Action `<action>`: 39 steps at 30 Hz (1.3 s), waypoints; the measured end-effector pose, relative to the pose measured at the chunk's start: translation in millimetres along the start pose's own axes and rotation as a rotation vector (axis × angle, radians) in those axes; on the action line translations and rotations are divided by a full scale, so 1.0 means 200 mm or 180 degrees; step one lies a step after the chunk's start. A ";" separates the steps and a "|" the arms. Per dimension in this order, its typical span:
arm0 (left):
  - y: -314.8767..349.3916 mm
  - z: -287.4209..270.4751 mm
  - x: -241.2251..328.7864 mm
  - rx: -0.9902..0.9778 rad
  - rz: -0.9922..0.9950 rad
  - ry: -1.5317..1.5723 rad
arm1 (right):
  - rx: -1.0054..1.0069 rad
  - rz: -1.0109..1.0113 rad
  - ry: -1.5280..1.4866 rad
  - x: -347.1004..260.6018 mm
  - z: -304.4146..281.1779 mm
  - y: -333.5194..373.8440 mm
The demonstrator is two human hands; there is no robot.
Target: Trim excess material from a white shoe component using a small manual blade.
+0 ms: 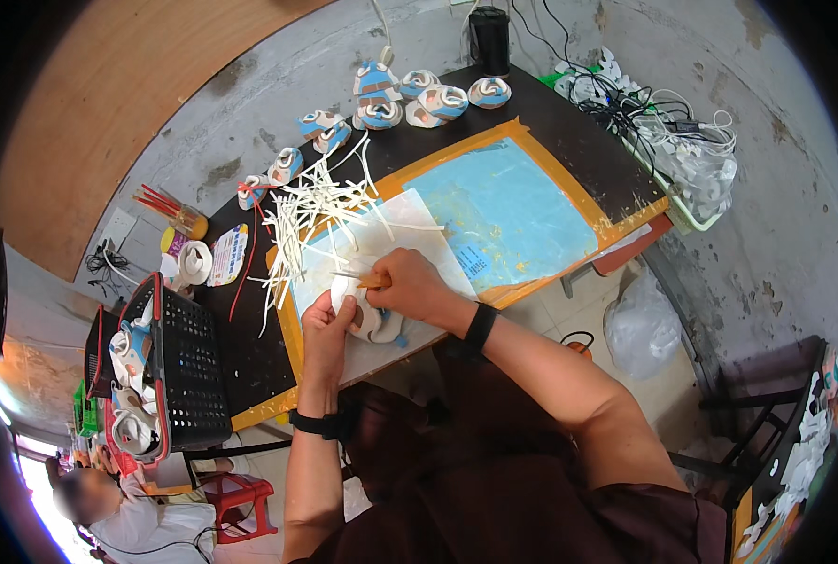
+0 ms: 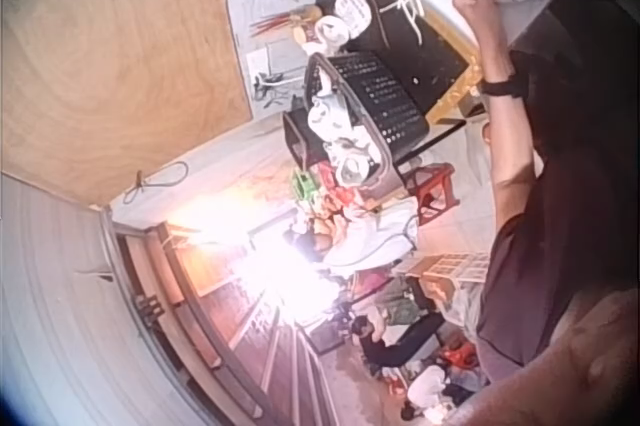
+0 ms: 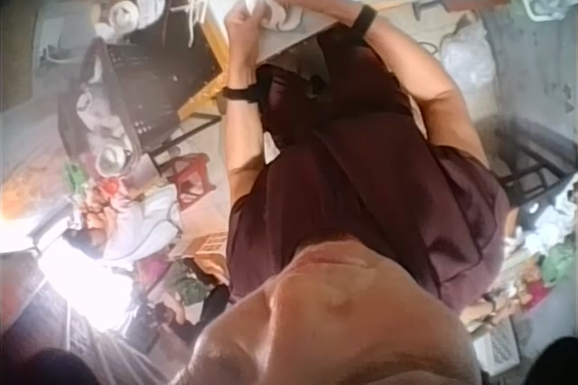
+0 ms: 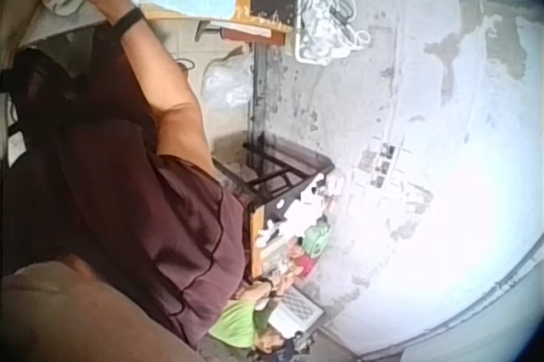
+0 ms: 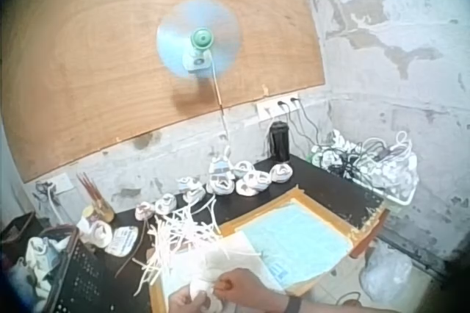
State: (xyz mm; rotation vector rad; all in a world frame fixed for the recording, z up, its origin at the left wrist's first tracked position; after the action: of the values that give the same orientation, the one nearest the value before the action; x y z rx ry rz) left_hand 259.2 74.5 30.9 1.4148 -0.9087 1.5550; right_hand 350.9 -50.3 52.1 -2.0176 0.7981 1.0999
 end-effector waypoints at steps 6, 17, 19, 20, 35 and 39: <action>0.03 0.05 0.03 0.0059 0.0228 -0.0211 | 0.0255 -0.0182 0.0737 -0.05 0.03 0.04; -0.04 -0.12 -0.05 0.0244 -0.0319 0.0585 | 0.0390 0.0788 -0.1061 0.12 -0.07 0.06; -0.04 -0.09 -0.07 -0.0061 -0.0439 0.0884 | 0.0199 0.1132 -0.1225 0.15 -0.05 0.06; -0.04 -0.09 -0.08 -0.0060 -0.0441 0.0883 | -0.0182 0.1254 -0.1426 0.18 -0.01 0.05; 0.03 0.04 -0.01 -0.0898 -0.1006 0.1425 | -0.0844 0.1820 -0.2960 0.13 0.08 0.09; 0.03 0.00 0.18 -0.0015 0.0465 -0.0100 | -0.0493 0.1691 -0.2612 0.14 0.02 0.08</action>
State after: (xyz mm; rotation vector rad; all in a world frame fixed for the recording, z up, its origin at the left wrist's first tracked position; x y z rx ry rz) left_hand 253.5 75.8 66.7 1.3994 -1.0541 1.6406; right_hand 348.6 -61.0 22.2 -1.2586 0.8147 2.1413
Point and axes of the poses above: each hand's wrist, its own y-axis away from the middle knuckle, its own z-axis out of the palm, x = y × z, the point moved 7 cm from there along -y, towards the middle knuckle, and after that the axes turned 5 degrees about x, right-handed, at the moved point
